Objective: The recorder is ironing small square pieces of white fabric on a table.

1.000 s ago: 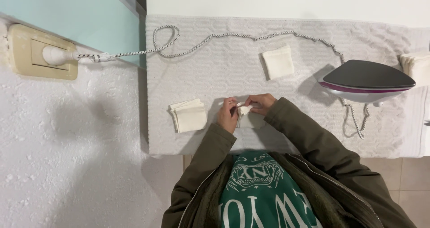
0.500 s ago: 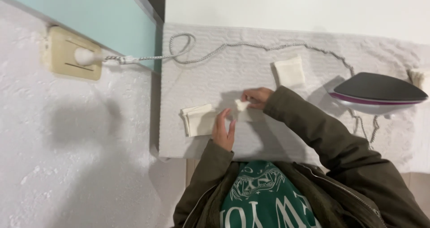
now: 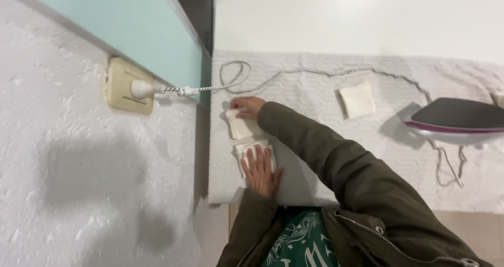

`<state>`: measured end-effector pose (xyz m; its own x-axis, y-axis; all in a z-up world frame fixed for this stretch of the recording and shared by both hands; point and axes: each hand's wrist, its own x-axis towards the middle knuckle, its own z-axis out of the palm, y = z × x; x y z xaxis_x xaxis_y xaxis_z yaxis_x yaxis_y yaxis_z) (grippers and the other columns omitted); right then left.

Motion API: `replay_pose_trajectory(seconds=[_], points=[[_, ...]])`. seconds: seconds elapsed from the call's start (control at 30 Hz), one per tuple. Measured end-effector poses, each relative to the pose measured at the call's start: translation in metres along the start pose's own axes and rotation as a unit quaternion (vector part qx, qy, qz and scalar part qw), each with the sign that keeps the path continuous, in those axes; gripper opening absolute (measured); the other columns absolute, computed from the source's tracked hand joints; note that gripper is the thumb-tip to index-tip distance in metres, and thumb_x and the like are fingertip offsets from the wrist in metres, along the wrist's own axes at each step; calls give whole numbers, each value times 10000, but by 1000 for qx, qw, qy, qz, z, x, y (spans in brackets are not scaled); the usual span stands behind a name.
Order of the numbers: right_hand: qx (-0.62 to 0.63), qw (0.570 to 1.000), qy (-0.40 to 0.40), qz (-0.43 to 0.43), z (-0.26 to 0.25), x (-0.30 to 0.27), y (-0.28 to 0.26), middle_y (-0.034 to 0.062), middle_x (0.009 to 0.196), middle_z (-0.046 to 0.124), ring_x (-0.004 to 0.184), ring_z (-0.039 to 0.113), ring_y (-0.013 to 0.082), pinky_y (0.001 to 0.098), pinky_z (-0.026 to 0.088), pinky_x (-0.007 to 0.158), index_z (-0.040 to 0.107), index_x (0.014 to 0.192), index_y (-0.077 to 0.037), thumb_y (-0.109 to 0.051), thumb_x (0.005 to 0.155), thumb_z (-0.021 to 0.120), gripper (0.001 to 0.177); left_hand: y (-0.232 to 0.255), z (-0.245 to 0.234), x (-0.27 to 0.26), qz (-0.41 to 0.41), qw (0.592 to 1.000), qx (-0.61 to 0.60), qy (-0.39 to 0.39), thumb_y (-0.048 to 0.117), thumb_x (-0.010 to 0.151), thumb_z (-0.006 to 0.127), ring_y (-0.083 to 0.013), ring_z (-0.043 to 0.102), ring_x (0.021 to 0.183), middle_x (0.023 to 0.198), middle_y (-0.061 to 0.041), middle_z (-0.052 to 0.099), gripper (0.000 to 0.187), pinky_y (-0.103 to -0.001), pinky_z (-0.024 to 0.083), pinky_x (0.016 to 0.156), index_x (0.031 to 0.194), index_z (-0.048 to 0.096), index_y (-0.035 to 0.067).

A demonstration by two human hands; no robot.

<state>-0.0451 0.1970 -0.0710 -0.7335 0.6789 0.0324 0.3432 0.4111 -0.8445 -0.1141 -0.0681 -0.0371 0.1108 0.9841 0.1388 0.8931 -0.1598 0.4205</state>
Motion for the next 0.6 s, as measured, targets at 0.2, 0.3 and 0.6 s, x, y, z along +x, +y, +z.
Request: replay_pose_trajectory(seconds=[0.2,0.3,0.6], points=[[-154,902,394,85,-63,-133,48,113,1363,639,1321,573,318,470,440,1149,629,1336,-107,-76,968,679,373,1,-9,2,32,998,48,-22,538,1012,547,-478,95,1560,1702,-232,142,834,-667,64,1234,1621,273,39],[-210,818,495,206,-126,-242,65,105,1313,576,1278,523,295,472,435,1128,578,1307,-66,-106,901,731,436,1,-10,2,42,997,57,-19,541,1008,524,-466,59,1563,1700,-228,107,832,-671,45,1228,1623,243,56],[-51,769,447,454,-133,-312,145,164,1124,733,1014,704,262,377,557,953,683,1227,5,-310,857,837,510,67,-60,9,62,996,-61,-15,349,982,637,-461,54,1573,1702,-239,81,819,-678,50,1229,1617,225,35]])
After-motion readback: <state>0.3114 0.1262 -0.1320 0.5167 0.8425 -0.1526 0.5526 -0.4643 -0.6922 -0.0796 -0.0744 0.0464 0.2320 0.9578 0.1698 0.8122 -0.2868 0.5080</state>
